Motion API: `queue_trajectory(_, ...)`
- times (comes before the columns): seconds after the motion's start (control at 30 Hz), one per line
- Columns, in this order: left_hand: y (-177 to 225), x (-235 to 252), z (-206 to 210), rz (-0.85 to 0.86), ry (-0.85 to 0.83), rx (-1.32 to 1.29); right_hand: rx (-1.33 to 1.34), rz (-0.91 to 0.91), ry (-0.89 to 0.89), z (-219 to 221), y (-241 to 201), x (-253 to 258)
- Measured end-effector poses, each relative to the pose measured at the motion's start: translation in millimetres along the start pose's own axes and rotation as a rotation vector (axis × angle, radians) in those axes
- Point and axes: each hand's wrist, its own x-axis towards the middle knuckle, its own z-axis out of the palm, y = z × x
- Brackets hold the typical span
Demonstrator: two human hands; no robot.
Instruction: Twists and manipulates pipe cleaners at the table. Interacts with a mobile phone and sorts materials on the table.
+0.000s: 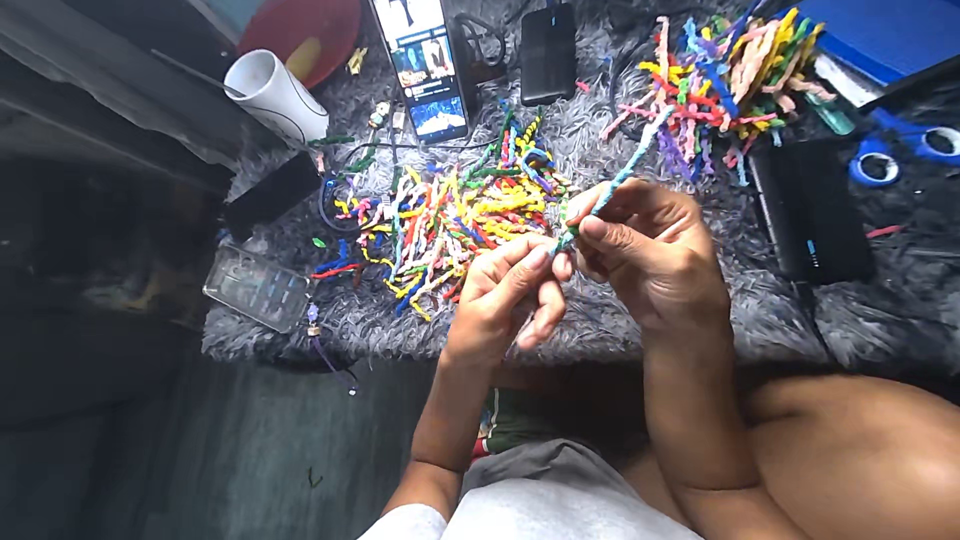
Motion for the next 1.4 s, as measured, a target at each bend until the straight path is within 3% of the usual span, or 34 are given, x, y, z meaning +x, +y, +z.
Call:
queue_trajectory(0.1, -6.3, 0.7, -7.8, -0.116, -0.151, -0.397, 0.205, 0.112, -0.051, -1.5, 4.3, -4.2)
queue_trajectory(0.17, -7.8, 1.0, -10.7, -0.16, -0.198, -0.516, 0.275, 0.166, -0.09, -3.0, 7.9, -4.9)
queue_trajectory(0.23, -3.9, 0.7, -11.6, -0.139, -0.154, -0.37, 0.239, 0.171, -0.072, -1.0, 8.4, -3.2)
queue_trajectory(0.37, 7.3, 0.2, -10.6, 0.163, 0.045, 0.539, -0.103, -0.001, 0.0, 0.2, 7.1, 0.3)
queue_trajectory(0.47, 6.8, 2.3, -8.6, 0.35, 0.112, 0.851, -0.187, -0.089, 0.005, 2.4, 7.4, 1.4)
queue_trajectory(0.63, 0.7, 1.0, -3.5, 0.497, 0.194, 0.986, -0.235, -0.164, 0.048, 4.7, 4.9, 0.4)
queue_trajectory(0.77, 0.5, 0.2, -6.2, 0.464, 0.204, 1.12, -0.315, -0.208, 0.078, 7.0, 3.4, -2.0)
queue_trajectory(0.83, 3.2, -2.1, -7.8, 0.381, 0.148, 1.082, -0.286, -0.203, 0.05, 6.0, 3.9, -2.3)
queue_trajectory(1.0, 16.3, -5.2, -19.1, 0.217, -0.145, 0.701, -0.117, -0.141, -0.093, -3.3, 6.3, -0.6)
queue_trajectory(1.1, 22.6, -4.3, -22.8, 0.19, -0.231, 0.717, -0.091, -0.127, -0.196, -8.4, 5.8, 1.9)
queue_trajectory(1.17, 23.8, -5.6, -19.7, 0.219, -0.185, 0.91, -0.172, -0.141, -0.22, -12.1, 2.6, 2.3)
queue_trajectory(1.3, 16.6, -7.6, -7.4, 0.235, 0.083, 1.411, -0.691, -0.353, -0.145, -7.0, -3.2, -1.4)
queue_trajectory(1.37, 13.6, -6.8, -6.3, 0.243, 0.156, 1.403, -0.815, -0.468, -0.185, -5.0, -5.2, -2.4)
queue_trajectory(1.4, 13.9, -6.2, -7.1, 0.244, 0.157, 1.278, -0.794, -0.503, -0.216, -6.7, -6.2, -2.0)
